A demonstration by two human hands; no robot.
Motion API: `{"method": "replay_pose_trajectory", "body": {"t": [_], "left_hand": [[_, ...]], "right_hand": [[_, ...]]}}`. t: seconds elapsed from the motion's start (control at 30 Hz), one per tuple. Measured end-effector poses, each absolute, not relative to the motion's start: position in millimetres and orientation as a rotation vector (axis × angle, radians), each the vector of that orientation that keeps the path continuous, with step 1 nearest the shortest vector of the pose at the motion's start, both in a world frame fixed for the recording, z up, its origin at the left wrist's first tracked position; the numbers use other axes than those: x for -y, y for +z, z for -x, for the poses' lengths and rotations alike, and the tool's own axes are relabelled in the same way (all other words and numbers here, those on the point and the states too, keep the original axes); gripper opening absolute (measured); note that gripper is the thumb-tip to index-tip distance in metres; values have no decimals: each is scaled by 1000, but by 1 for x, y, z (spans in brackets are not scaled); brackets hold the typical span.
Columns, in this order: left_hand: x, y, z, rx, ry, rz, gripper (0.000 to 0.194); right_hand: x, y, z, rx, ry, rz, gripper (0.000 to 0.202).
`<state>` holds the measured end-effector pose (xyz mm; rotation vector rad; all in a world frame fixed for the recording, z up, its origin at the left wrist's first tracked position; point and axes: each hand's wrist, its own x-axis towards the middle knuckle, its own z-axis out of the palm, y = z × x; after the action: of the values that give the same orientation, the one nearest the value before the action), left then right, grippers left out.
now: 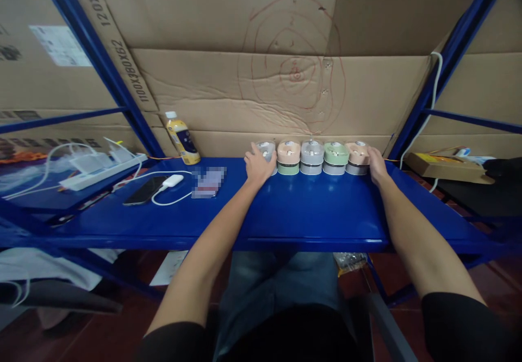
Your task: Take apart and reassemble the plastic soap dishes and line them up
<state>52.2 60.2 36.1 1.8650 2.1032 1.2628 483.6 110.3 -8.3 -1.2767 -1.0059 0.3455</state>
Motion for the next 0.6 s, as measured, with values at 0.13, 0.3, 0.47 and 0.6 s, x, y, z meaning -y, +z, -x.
{"method": "replay_pose_trajectory", "body": {"t": [0.13,0.3,0.47,0.6], "left_hand": [[-60,30,-35,-1961,1141,-2048,113],[-68,21,-21,-1871,1077,-2053,108],[-73,21,-14,-1863,1082,-2073,109],[-75,23,3,-1903,1070,-2104,105]], "right_hand": [[-111,-12,-485,996,383,1243,52],[-112,-15,-487,997,431,1240,57],[-113,-15,-483,1007,419,1265,61],[-112,-16,-471,1133,365,1280,68]]}}
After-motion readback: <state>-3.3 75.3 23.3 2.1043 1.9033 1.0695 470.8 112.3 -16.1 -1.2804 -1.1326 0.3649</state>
